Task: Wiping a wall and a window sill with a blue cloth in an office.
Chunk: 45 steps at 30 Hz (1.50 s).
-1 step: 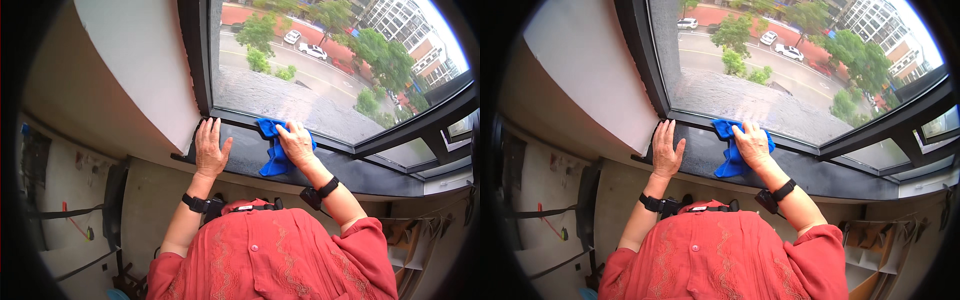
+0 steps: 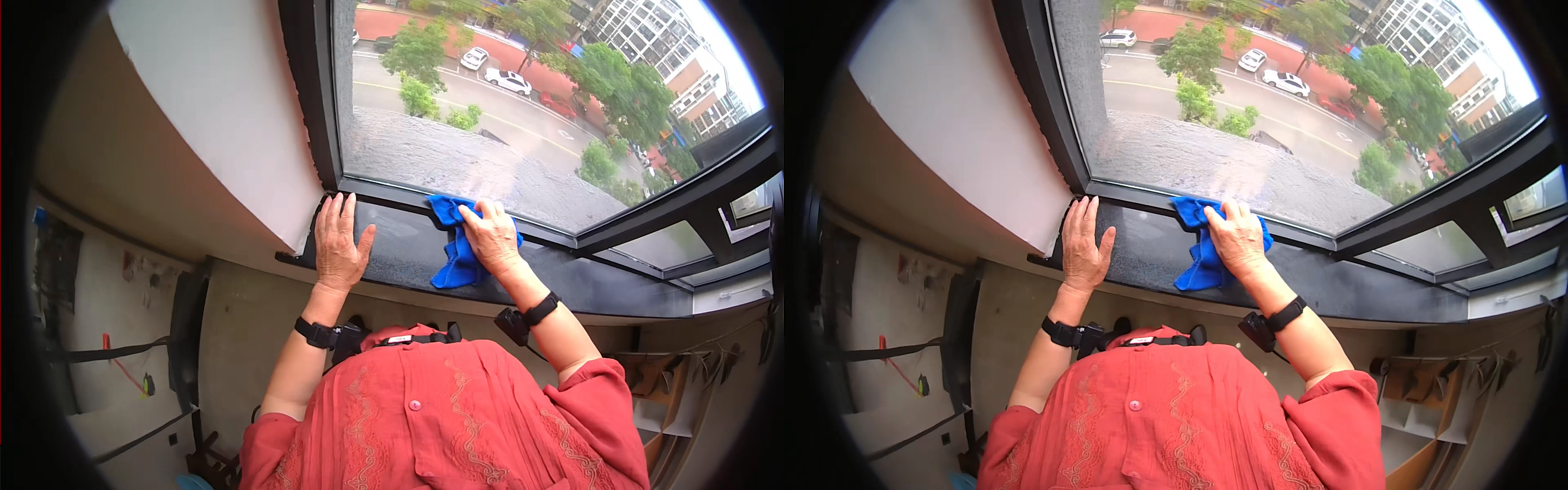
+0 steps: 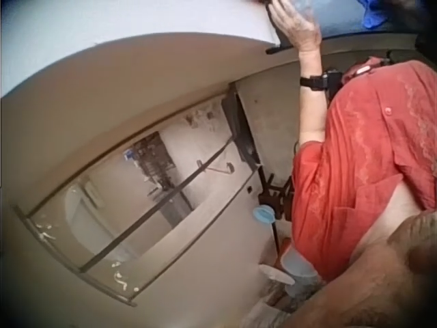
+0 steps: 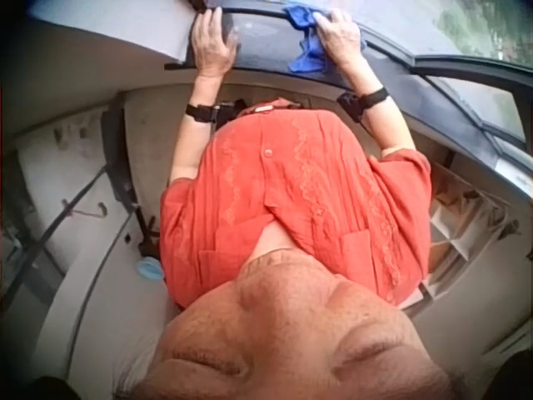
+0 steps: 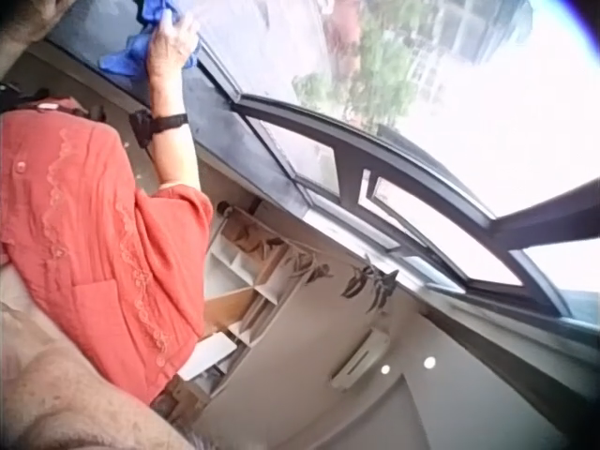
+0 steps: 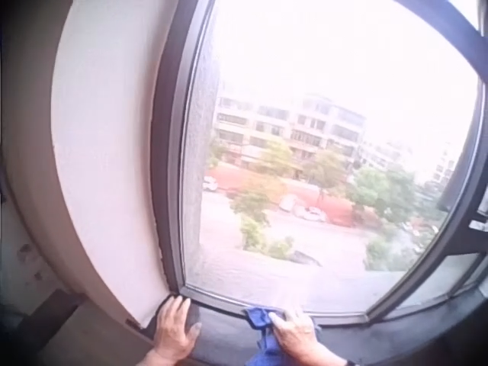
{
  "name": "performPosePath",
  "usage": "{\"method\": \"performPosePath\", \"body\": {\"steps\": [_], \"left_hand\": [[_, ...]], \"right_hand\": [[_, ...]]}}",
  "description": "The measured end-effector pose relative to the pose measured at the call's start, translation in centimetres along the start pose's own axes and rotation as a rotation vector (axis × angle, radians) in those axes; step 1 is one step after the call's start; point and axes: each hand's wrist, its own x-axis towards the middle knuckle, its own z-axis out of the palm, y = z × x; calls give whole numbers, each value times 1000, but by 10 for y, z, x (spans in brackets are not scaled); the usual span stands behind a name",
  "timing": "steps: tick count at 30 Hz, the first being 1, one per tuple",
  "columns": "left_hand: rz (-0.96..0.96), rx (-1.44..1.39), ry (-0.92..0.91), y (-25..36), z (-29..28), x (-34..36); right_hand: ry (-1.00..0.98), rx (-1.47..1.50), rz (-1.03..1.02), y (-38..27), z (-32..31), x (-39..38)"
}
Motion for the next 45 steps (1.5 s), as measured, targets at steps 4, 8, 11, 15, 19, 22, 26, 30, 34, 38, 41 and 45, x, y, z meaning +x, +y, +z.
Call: {"method": "performPosePath", "body": {"steps": [4, 8, 11, 15, 19, 22, 26, 30, 34, 38, 41, 45], "left_hand": [[25, 25, -10, 2, 5, 2], [39, 57, -15, 4, 2, 3], [40, 63, -24, 5, 6, 5], [23, 83, -46, 3, 6, 1], [12, 71, -52, 9, 8, 2], [7, 73, -35, 7, 8, 2], [4, 75, -27, 5, 6, 1], [-8, 38, -3, 5, 7, 1], [36, -34, 106, 5, 2, -2], [75, -64, 216, 4, -2, -4], [105, -57, 273, 4, -2, -4], [121, -81, 274, 5, -1, -2]], "right_hand": [[-7, -69, 181, 50, -22, -51], [21, -153, 354, 95, -31, -97], [35, -215, 509, 121, -36, -125], [40, -320, 608, 126, -33, -141], [-24, -266, 564, 106, -32, -139], [-40, -115, 386, 72, -37, -115], [-134, 115, 227, 41, -37, -76], [-156, 482, 188, 13, -41, -26], [23, 495, 40, -24, -53, 42], [192, 442, -57, -70, -34, 97], [30, 394, -107, -98, 7, 116], [-104, 126, -252, -122, 44, 109]]}}
